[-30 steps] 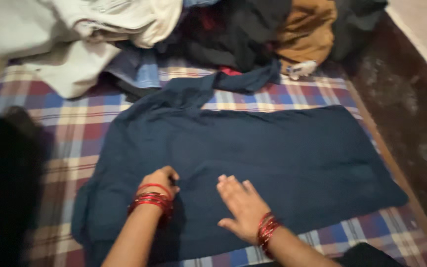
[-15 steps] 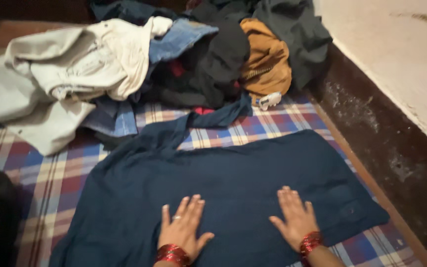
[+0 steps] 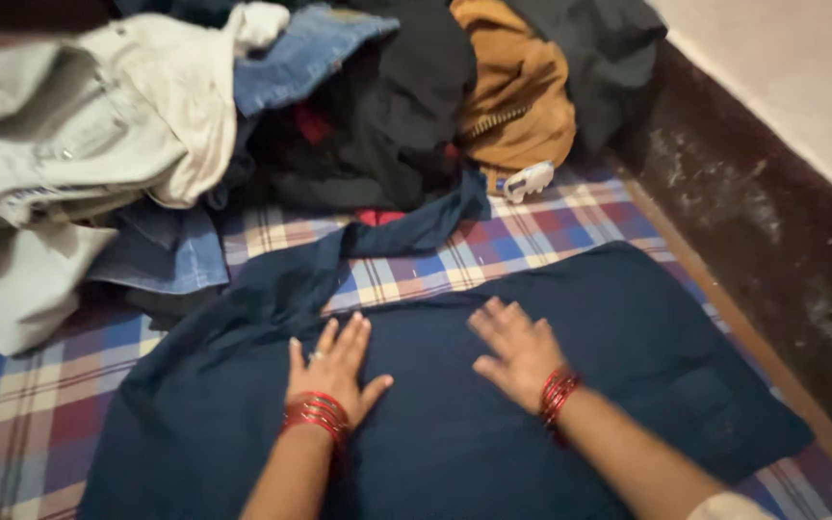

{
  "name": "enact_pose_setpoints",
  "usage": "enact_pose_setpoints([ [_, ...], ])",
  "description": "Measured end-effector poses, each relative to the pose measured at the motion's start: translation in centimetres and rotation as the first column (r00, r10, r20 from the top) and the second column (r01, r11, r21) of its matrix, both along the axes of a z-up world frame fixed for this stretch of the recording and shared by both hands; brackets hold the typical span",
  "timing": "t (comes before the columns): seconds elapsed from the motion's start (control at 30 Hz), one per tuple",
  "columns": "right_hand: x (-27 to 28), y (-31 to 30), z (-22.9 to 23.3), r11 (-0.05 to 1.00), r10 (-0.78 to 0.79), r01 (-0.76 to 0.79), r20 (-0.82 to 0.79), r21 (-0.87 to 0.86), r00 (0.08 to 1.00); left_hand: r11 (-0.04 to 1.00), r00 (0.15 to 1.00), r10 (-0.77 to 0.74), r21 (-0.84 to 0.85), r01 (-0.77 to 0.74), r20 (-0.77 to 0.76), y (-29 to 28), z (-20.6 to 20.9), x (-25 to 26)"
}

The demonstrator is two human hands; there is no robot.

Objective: The person folds a blue shirt by hand on the floor and places it near a suitcase.

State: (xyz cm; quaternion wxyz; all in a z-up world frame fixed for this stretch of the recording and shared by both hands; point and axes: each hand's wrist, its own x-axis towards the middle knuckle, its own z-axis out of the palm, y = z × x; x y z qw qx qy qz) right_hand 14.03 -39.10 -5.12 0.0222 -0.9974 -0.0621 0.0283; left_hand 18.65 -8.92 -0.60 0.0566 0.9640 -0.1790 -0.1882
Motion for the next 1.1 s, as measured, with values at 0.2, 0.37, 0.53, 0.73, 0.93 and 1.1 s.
enact_pose_setpoints([
  [0.2, 6.4, -13.5, -3.6, 0.973, -0.221, 0.225, 0.071, -0.058, 0.973, 0.997, 0.973, 0.042, 0.054, -0.056, 0.229, 2.6, -1.6, 5.9],
  [0.37, 10.0, -18.3, 0.7, 0.857, -0.502, 0.467, -0.145, -0.217, 0.853, 0.976, 0.920, -0.148, 0.201, 0.078, 0.363, 4.7, 1.1, 9.5],
  [0.53, 8.5, -19.5, 4.2, 0.721, -0.271, 0.187, -0.023, -0.667, 0.962, 0.721, 0.893, -0.449, 0.601, 0.344, 0.028, 5.3, 7.5, 10.2],
  [0.73, 2.4, -21.3, 7.1, 0.750, -0.182, 0.369, 0.365, -0.549, 0.913, 0.794, 0.987, -0.154, 0.601, 0.096, 0.046, 8.4, 11.0, 6.8],
  [0.93, -5.0, -21.0, 8.4, 0.723, -0.213, 0.412, 0.388, -0.554, 0.897, 0.787, 0.733, -0.443, 0.616, 0.041, 0.516, 10.3, 10.2, -4.8],
  [1.1, -10.8, -21.6, 8.9, 0.716, -0.251, 0.402, 0.327, -0.571, 0.911, 0.805, 0.926, -0.199, 0.592, -0.032, 0.321, 11.4, 7.8, -12.7],
])
